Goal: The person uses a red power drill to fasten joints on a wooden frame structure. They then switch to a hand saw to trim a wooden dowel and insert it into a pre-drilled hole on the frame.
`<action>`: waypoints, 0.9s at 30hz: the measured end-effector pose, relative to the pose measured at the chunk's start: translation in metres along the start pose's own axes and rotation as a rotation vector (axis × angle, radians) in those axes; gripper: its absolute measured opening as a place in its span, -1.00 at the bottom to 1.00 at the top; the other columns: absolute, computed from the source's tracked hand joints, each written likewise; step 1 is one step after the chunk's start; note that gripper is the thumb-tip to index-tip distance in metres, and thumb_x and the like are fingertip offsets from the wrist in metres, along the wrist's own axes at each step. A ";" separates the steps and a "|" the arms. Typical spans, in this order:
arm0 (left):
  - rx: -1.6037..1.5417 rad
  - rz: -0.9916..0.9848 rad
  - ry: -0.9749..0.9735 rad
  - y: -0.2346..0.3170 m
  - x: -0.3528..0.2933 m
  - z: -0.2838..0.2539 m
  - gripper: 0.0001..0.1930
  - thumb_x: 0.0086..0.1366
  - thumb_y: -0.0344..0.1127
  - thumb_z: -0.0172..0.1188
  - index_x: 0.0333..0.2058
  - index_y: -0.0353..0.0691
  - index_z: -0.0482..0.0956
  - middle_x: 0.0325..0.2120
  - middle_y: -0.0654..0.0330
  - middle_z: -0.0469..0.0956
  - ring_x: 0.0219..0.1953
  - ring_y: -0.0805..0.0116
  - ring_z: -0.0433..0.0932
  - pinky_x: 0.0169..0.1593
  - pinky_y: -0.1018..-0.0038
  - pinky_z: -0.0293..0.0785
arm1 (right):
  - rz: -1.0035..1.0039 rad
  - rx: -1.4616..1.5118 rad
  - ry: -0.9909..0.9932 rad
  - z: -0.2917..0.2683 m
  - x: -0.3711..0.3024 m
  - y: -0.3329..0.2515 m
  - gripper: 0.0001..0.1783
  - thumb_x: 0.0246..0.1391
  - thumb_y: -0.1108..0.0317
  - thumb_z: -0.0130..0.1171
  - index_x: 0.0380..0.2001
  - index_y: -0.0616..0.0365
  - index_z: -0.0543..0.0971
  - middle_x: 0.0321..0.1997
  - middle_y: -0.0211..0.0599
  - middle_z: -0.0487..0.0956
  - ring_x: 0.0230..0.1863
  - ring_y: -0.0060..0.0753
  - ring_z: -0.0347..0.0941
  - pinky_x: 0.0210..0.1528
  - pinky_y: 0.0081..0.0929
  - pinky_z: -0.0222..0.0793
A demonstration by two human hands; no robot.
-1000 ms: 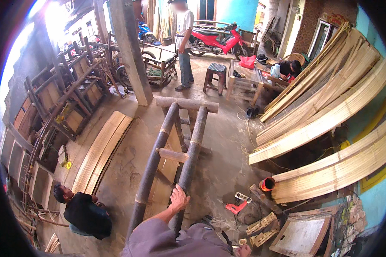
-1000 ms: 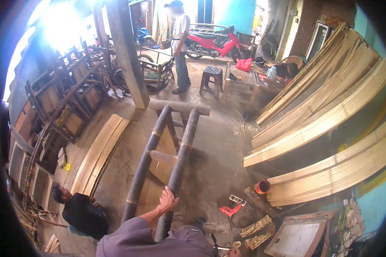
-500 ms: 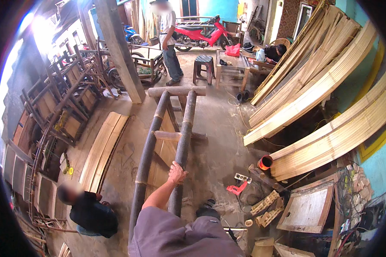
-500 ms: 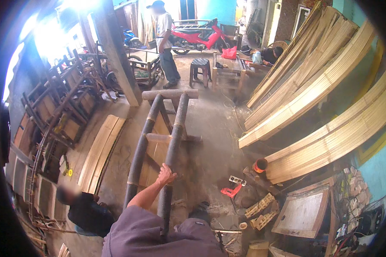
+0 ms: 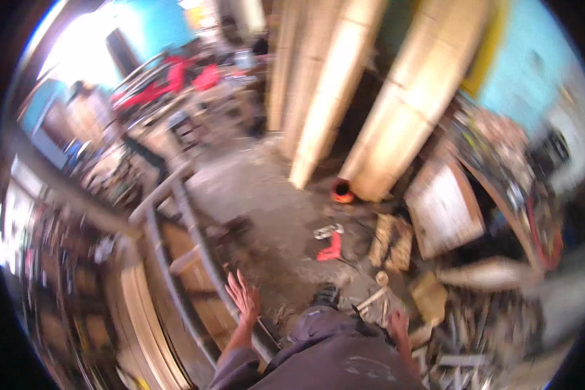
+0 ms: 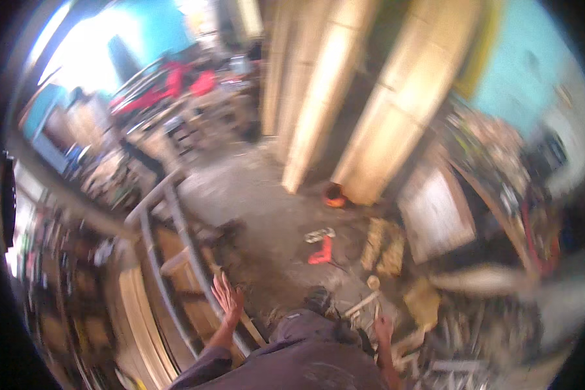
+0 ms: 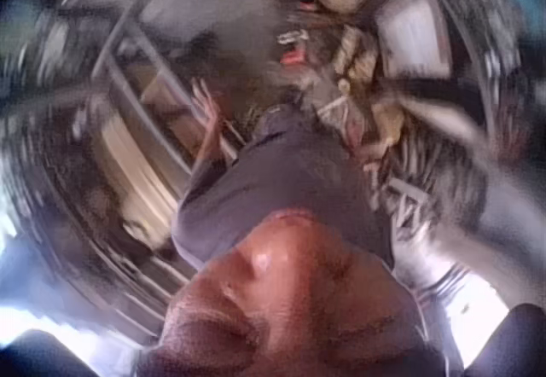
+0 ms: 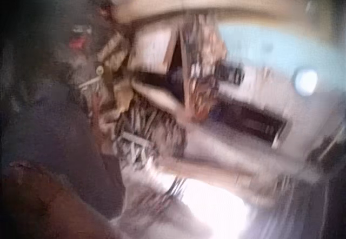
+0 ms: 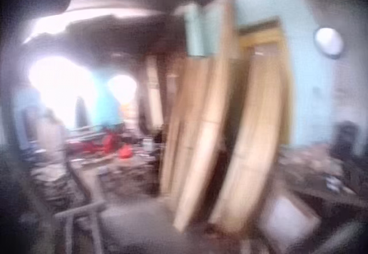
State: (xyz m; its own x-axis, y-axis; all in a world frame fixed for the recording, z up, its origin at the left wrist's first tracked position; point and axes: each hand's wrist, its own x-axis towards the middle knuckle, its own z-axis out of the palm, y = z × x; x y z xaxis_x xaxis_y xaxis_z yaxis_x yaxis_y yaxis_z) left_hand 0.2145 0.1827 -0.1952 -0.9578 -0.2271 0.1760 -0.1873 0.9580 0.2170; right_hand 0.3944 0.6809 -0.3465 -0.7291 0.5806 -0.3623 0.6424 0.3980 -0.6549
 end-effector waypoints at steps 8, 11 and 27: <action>-0.666 0.132 -1.067 0.015 -0.053 0.180 -0.51 0.20 0.02 0.12 -0.26 -0.43 0.51 -0.36 -0.20 0.53 -0.26 -0.04 0.50 -0.19 0.17 0.38 | 0.159 0.096 0.218 0.033 -0.043 0.029 -0.69 0.12 0.17 0.03 -0.40 0.19 0.60 -0.53 -0.22 0.57 -0.52 -0.36 0.52 -0.46 -0.35 0.41; -0.566 0.188 -1.069 0.013 -0.025 0.197 -0.53 0.23 0.03 0.06 -0.37 -0.39 0.56 -0.54 -0.08 0.56 -0.46 0.06 0.51 -0.33 0.19 0.37 | 0.206 -0.194 0.154 0.016 -0.094 0.017 -0.64 0.06 0.13 0.02 -0.44 0.25 0.58 -0.51 -0.07 0.56 -0.45 -0.17 0.54 -0.40 -0.25 0.42; -0.630 -0.249 -1.023 0.032 0.109 0.203 -0.69 0.26 -0.13 0.04 -0.44 -0.30 0.52 -0.55 0.17 0.54 -0.52 0.33 0.47 -0.45 0.31 0.36 | 0.189 -0.234 0.219 -0.010 -0.108 -0.029 -0.79 -0.04 0.29 0.03 -0.56 0.23 0.48 -0.54 -0.09 0.49 -0.48 -0.17 0.52 -0.45 -0.23 0.39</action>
State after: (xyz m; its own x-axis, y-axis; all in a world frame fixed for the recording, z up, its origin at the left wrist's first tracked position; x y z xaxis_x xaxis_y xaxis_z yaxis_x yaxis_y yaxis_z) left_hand 0.0600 0.2240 -0.3641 -0.6937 0.1217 -0.7099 -0.5236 0.5917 0.6130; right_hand 0.4568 0.6135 -0.2818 -0.5410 0.7875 -0.2952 0.8158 0.4061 -0.4117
